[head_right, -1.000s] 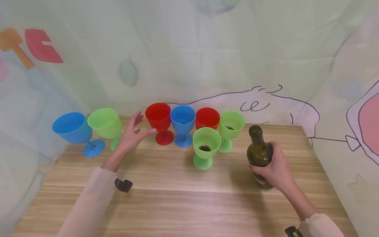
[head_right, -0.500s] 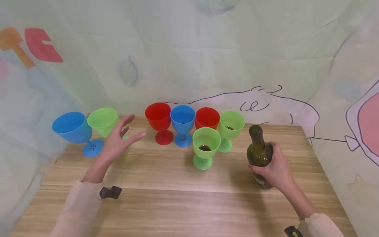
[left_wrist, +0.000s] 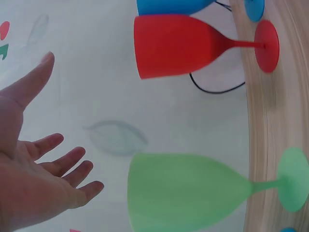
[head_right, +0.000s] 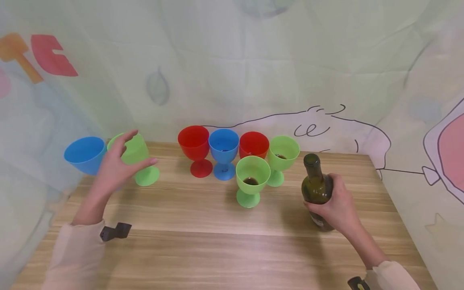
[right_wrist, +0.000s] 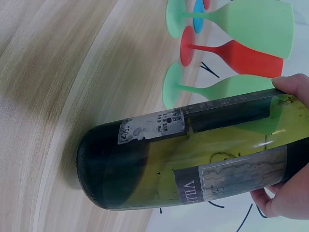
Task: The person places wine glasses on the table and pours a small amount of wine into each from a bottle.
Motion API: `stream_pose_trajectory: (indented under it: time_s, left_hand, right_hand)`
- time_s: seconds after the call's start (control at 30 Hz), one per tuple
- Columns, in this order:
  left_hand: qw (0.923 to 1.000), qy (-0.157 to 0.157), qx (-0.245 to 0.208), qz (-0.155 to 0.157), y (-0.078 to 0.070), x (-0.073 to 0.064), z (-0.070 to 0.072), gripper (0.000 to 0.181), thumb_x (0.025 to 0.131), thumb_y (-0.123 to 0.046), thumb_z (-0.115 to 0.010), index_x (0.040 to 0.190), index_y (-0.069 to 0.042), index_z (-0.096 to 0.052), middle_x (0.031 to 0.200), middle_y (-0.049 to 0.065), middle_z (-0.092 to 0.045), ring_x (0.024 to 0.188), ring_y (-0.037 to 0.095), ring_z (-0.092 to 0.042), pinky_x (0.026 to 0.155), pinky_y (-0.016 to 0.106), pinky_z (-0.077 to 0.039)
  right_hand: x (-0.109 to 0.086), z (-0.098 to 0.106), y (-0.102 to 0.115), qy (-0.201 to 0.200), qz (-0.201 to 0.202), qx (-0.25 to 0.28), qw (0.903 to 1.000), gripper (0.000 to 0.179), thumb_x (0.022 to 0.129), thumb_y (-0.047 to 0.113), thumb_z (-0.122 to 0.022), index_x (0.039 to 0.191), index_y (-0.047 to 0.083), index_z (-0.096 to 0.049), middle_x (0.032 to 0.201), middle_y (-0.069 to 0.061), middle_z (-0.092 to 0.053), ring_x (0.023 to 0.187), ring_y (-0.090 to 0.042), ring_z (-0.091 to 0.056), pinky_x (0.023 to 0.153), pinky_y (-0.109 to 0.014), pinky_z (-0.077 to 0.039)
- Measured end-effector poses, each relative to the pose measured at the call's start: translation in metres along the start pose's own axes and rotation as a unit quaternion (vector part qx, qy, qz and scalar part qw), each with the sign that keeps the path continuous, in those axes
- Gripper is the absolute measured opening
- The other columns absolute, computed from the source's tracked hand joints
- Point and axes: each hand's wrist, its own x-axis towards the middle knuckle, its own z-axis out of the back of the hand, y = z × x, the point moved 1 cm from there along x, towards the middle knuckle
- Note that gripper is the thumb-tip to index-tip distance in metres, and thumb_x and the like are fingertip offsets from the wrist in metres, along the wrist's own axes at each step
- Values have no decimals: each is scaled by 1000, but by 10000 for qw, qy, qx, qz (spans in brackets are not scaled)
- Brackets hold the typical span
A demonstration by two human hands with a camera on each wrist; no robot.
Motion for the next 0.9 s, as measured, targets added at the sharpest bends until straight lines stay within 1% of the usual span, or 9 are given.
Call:
stream_pose_trajectory:
  time_s: [0.03,0.13,0.27,0.4,0.6,0.73,0.9]
  left_hand:
    - [9999,-51,88,0,2,1,3,91,75,-43,-72,145,-14,-22,146,14,-23,131,37,-21,96,61,-28]
    - [9991,-225,320,-138,9,6,11,91,74,-38,-75,144,-8,-23,143,19,-26,129,39,-23,96,60,-26]
    - [9975,-344,580,-223,21,13,20,92,74,-32,-76,142,-2,-22,142,25,-25,129,44,-20,97,62,-23]
    - [9967,-242,775,-52,32,19,26,94,76,-34,-74,143,1,-18,143,28,-21,130,46,-15,96,63,-21]
    - [9953,-136,947,138,44,25,27,95,77,-36,-73,142,5,-17,141,32,-23,128,49,-17,95,64,-23]
    - [9947,-94,987,279,49,28,27,96,76,-37,-73,142,5,-16,140,32,-23,128,50,-16,94,64,-23]
    - [9939,-51,1033,374,52,31,29,98,75,-38,-74,143,4,-15,141,32,-22,128,50,-14,96,64,-21]
  right_hand:
    - [0,0,0,-5,-2,-4,10000,88,60,12,-83,123,-13,-27,106,-37,-47,93,-51,-49,73,-63,-40]
    - [0,0,0,-24,14,13,10000,88,60,12,-83,123,-13,-27,106,-37,-47,93,-51,-49,73,-63,-40]
    - [0,0,0,-36,18,27,10000,88,60,12,-83,123,-13,-26,106,-37,-47,93,-50,-49,73,-63,-40]
    - [0,0,-1,-45,29,-7,10000,88,60,12,-83,123,-13,-27,106,-36,-47,93,-50,-49,73,-63,-40]
    - [0,-1,-1,-74,69,-44,9999,88,60,12,-83,123,-12,-27,105,-36,-48,92,-50,-50,73,-62,-40]
    - [0,-1,-1,-75,58,-29,10000,88,60,12,-84,123,-12,-28,105,-36,-48,92,-50,-50,73,-62,-40]
    - [0,-1,-1,-68,36,-3,10000,88,60,12,-84,123,-13,-28,106,-36,-47,93,-50,-49,74,-63,-40]
